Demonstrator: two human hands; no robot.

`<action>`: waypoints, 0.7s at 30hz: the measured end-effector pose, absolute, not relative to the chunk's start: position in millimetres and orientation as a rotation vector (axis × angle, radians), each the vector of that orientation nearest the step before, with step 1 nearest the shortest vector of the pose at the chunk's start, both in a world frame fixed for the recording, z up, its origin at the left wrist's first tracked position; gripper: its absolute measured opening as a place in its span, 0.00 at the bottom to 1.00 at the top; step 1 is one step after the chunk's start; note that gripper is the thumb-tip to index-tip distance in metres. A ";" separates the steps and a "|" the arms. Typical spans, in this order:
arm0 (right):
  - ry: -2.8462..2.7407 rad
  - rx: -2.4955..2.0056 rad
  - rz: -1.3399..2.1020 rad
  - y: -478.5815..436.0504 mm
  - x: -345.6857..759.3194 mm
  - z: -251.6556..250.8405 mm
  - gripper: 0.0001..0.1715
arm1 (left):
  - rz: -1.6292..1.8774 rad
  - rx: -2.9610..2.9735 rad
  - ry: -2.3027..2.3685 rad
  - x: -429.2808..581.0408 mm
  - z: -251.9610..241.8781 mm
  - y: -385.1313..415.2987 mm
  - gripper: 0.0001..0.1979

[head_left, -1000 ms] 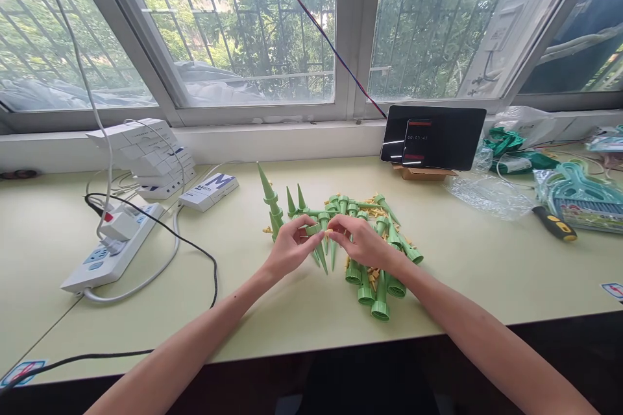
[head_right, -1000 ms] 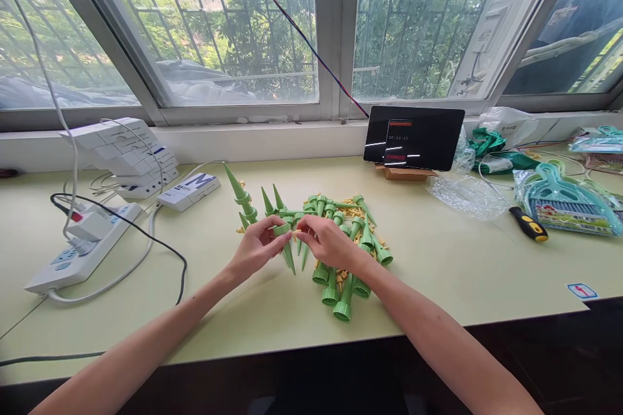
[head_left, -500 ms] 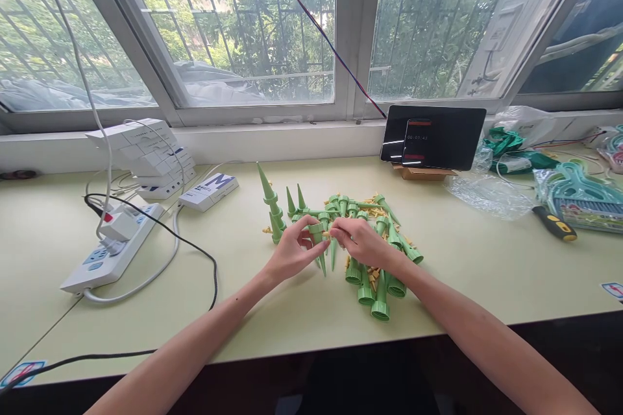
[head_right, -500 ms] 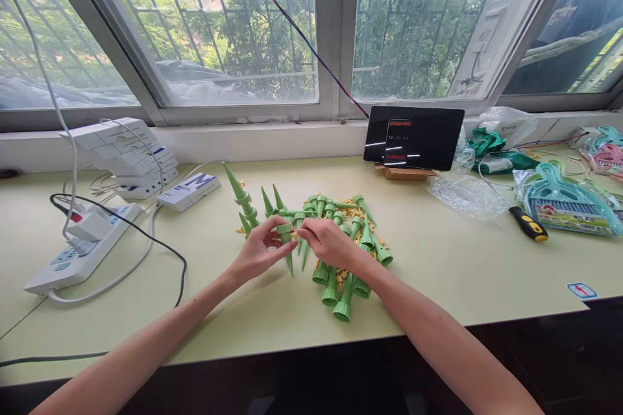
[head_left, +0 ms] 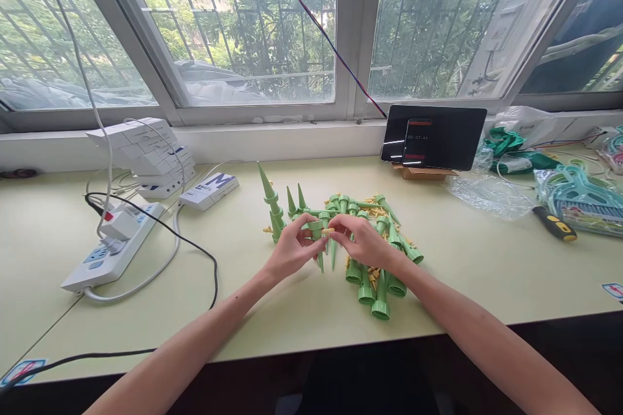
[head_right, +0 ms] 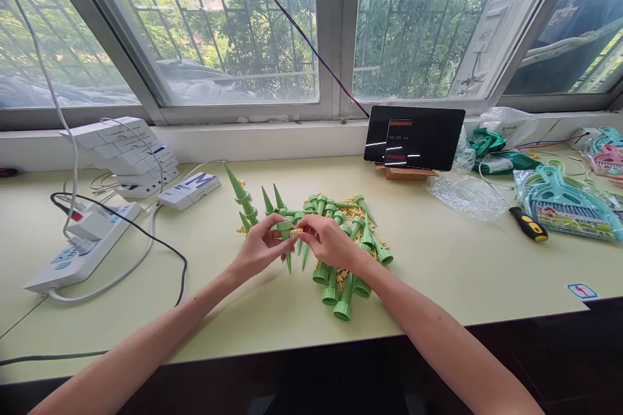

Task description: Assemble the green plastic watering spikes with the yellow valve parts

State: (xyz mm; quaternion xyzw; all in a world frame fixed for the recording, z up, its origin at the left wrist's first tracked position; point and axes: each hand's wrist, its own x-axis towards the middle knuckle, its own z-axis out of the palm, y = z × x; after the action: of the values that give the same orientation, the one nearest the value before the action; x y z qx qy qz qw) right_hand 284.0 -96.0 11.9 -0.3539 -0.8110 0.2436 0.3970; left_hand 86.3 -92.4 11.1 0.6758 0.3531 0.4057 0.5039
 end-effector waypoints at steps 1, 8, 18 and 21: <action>-2.052 -0.896 0.618 -95.8 284.1 11.5 0.05 | 0.977 1.628 0.847 86.1 10.7 -92.3 0.16; -2.072 -0.914 0.607 -94.5 284.3 11.9 0.09 | 0.973 1.606 0.846 86.7 6.0 -89.6 0.18; -2.105 -0.912 0.640 -95.2 285.0 13.1 0.17 | 0.960 1.602 0.851 87.1 7.3 -91.1 0.18; -2.070 -0.922 0.658 -95.9 285.2 12.9 0.11 | 0.979 1.614 0.872 86.6 10.2 -90.9 0.17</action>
State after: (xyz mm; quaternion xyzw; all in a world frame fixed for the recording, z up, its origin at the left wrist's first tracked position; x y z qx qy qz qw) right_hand 285.2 -95.9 12.9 -0.3611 -0.8111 0.2579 0.3812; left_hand 86.6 -90.9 10.2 0.6693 0.3615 0.4059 0.5066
